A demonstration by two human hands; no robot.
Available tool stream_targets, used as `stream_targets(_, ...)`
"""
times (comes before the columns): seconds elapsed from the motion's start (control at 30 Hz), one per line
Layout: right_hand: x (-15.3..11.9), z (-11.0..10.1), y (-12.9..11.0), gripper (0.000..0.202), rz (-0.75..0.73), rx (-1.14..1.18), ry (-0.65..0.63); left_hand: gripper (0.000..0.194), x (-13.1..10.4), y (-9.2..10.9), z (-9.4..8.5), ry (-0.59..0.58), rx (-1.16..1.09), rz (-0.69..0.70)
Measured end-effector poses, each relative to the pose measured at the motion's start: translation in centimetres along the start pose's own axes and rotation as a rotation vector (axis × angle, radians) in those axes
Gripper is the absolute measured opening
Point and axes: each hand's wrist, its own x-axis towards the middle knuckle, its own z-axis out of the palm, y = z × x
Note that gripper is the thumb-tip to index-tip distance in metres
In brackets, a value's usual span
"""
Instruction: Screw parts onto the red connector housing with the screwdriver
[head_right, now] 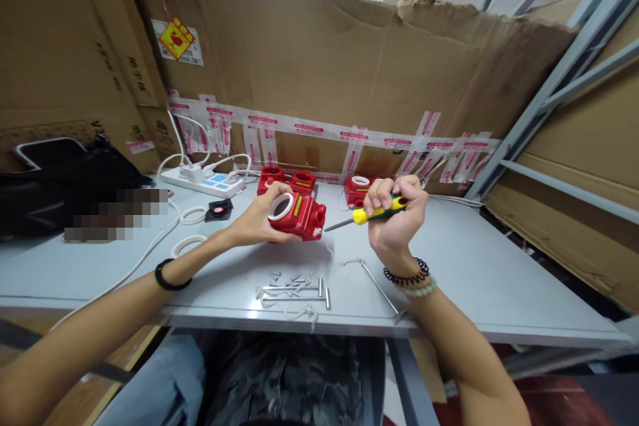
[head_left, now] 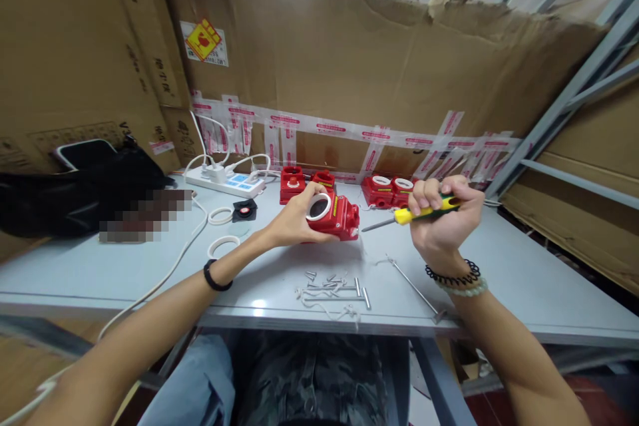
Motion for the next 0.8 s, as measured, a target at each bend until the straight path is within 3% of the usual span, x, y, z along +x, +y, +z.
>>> stream_targets(0.53, -0.6, 0.4, 0.4, 0.020, -0.050, 0.033, 0.047, 0.066, -0.1, 0.2, 0.2, 0.019, -0.032, 0.035)
stream_targets(0.7, -0.7, 0.5, 0.8, 0.026, -0.079, 0.000, 0.136, 0.065, -0.2, 0.4, 0.1, 0.088, -0.050, -0.012)
stream_targets(0.8, -0.7, 0.4, 1.0, 0.020, -0.078, -0.006, 0.103, 0.065, -0.2, 0.4, -0.1, 0.107, -0.037, -0.041)
